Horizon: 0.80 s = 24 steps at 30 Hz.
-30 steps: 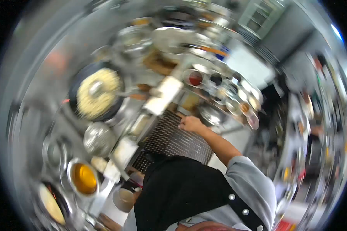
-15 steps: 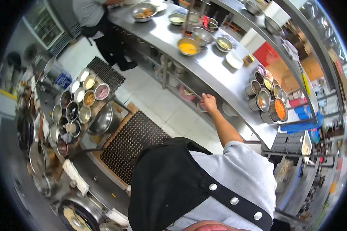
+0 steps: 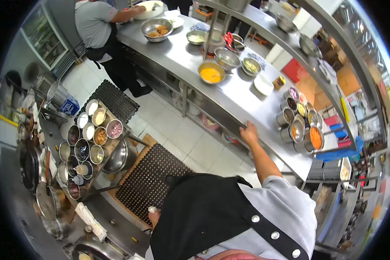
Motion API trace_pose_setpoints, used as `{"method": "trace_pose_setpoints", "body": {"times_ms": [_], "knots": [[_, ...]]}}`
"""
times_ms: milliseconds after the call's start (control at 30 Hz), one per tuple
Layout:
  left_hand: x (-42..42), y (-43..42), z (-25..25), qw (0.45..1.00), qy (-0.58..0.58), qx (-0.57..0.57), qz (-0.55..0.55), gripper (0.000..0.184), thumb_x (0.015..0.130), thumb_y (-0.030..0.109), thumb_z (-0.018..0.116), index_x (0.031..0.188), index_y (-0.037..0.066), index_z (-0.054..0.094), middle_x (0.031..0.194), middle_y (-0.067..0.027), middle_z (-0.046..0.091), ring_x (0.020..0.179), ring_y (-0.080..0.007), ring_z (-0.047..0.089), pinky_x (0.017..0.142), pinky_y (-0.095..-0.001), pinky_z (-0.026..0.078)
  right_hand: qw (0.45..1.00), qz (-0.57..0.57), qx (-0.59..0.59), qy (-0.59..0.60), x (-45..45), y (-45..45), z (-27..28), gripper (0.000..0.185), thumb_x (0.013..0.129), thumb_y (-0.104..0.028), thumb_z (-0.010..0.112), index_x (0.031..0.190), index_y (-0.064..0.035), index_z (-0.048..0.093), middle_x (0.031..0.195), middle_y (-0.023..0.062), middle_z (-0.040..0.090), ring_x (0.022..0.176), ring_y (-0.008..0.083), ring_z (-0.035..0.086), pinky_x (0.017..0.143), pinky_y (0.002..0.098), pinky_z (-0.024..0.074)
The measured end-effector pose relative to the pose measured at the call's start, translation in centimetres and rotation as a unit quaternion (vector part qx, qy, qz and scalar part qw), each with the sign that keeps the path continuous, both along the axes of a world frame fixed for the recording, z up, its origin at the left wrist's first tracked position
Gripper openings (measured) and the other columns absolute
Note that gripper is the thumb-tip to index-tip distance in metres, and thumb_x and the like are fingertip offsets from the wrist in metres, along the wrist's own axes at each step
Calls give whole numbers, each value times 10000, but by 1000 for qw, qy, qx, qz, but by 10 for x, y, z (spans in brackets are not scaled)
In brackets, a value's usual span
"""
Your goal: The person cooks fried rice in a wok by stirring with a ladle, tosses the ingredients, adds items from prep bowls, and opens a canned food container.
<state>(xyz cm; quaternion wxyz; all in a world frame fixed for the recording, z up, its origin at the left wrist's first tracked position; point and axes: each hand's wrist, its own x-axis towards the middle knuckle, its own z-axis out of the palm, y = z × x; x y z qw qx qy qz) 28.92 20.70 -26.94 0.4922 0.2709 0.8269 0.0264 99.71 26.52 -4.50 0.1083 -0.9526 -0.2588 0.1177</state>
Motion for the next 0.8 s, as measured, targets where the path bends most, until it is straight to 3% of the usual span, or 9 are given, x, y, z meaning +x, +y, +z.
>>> {"method": "trace_pose_setpoints", "body": {"times_ms": [100,233,367,433,500,567,600,667,800], "knots": [[11,-4,-22,992,-11,-93,85,289,839,206,679,829,-81,646,898,-191,682,853,-352,657,817,-492,507,996,-1,-82,34,22,21,11,660,897,-365,664,1456,-74,466,1351,242,600,1245,408,582,1038,492,475],[6,1,-12,997,33,-24,-66,273,836,198,675,856,-72,643,911,-191,682,865,-354,653,825,-493,501,999,4,-52,-12,37,33,12,523,908,-371,627,1329,-63,598,1222,236,676,1147,400,648,985,487,510],[19,31,2,986,76,24,-149,260,832,190,671,884,-62,641,923,-191,682,876,-356,650,834,-494,495,989,82,-106,70,114,44,1,399,897,-390,618,977,-20,745,976,213,745,964,381,712,865,462,560],[36,47,7,981,89,45,-169,255,831,187,669,897,-58,640,929,-190,682,882,-357,649,838,-495,492,978,-44,68,192,158,62,10,397,894,-388,606,841,-19,741,787,156,742,779,318,733,782,443,573],[64,53,16,978,99,57,-176,251,829,183,666,911,-53,639,935,-190,681,888,-358,647,842,-495,489,996,34,56,-67,229,81,-18,463,911,-431,594,747,-13,709,658,133,701,577,222,688,708,398,567],[94,54,22,977,102,64,-178,248,828,179,664,925,-48,638,942,-190,681,894,-359,646,846,-496,486,987,-17,118,111,282,111,0,475,910,-439,612,731,-8,700,622,134,681,546,222,670,623,386,556],[111,54,25,976,105,68,-179,247,827,177,663,931,-46,637,945,-190,681,897,-360,645,848,-496,484,988,-4,157,-14,313,127,-22,461,903,-435,645,739,-6,687,623,115,670,522,210,655,534,363,536],[145,49,25,974,109,76,-181,247,825,173,661,945,-41,636,951,-190,681,902,-361,643,852,-497,481,962,-89,219,136,337,156,7,471,901,-445,676,786,12,667,657,108,671,509,204,658,467,352,524],[196,28,13,962,133,100,-216,249,822,165,657,972,-32,634,963,-190,681,914,-363,640,860,-498,475,955,-155,217,128,379,201,6,553,890,-495,684,753,41,667,624,130,649,486,210,640,420,346,503]]}}
